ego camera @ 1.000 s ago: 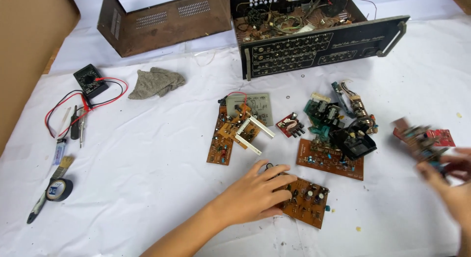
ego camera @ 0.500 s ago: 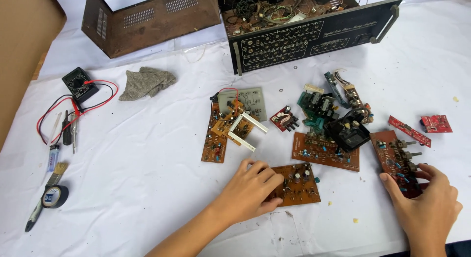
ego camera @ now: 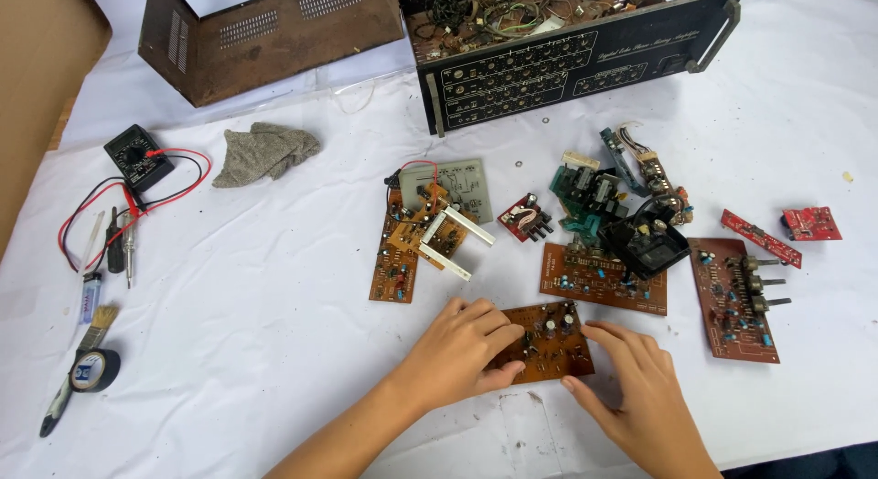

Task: Sorting and organizing various electronic circuit boards on a workspace

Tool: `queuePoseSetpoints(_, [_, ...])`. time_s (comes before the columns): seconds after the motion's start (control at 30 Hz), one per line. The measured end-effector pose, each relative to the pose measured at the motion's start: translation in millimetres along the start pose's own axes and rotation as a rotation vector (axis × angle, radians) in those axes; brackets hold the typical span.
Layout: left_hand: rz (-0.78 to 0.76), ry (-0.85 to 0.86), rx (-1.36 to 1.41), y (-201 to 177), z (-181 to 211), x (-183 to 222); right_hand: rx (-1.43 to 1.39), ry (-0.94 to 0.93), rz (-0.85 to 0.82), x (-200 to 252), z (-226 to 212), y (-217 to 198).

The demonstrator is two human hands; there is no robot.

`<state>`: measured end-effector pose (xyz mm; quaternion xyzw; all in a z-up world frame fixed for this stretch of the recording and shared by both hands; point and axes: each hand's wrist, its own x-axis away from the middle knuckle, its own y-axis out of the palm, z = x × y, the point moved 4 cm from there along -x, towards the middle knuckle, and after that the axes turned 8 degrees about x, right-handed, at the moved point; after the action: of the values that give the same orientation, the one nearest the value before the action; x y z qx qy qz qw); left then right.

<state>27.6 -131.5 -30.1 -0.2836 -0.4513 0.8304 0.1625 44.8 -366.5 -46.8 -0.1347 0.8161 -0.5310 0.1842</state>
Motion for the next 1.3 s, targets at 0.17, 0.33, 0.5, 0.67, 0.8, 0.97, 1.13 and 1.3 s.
queuePoseSetpoints(0.17, [0.006, -0.023, 0.053, -5, 0, -4, 0.009, 0.042, -0.030, -9, -2, 3])
queuePoseSetpoints(0.33, [-0.172, -0.211, 0.235, -15, 1, -17, -0.046, 0.050, -0.080, -10, 0, 3])
queuePoseSetpoints(0.5, [-0.093, -0.106, 0.067, 0, 5, -40, -0.033, 0.043, -0.055, -10, 2, 7])
queuePoseSetpoints(0.67, [0.072, -0.105, -0.057, 20, 9, -45, -0.039, 0.035, -0.006, -9, 3, 8])
queuePoseSetpoints(0.8, [0.020, -0.141, -0.070, 27, 8, -44, -0.046, -0.029, 0.058, -10, -3, 4])
queuePoseSetpoints(0.97, [-0.074, -0.259, -0.043, 31, 2, -43, -0.038, -0.058, 0.068, -11, -5, 2])
queuePoseSetpoints(1.13, [-0.001, -0.183, -0.085, 24, 8, -42, -0.132, 0.123, -0.024, -9, 6, 6])
queuePoseSetpoints(1.3, [0.188, -0.099, 0.045, -7, 25, -39, -0.338, 0.296, -0.067, -5, 7, 1])
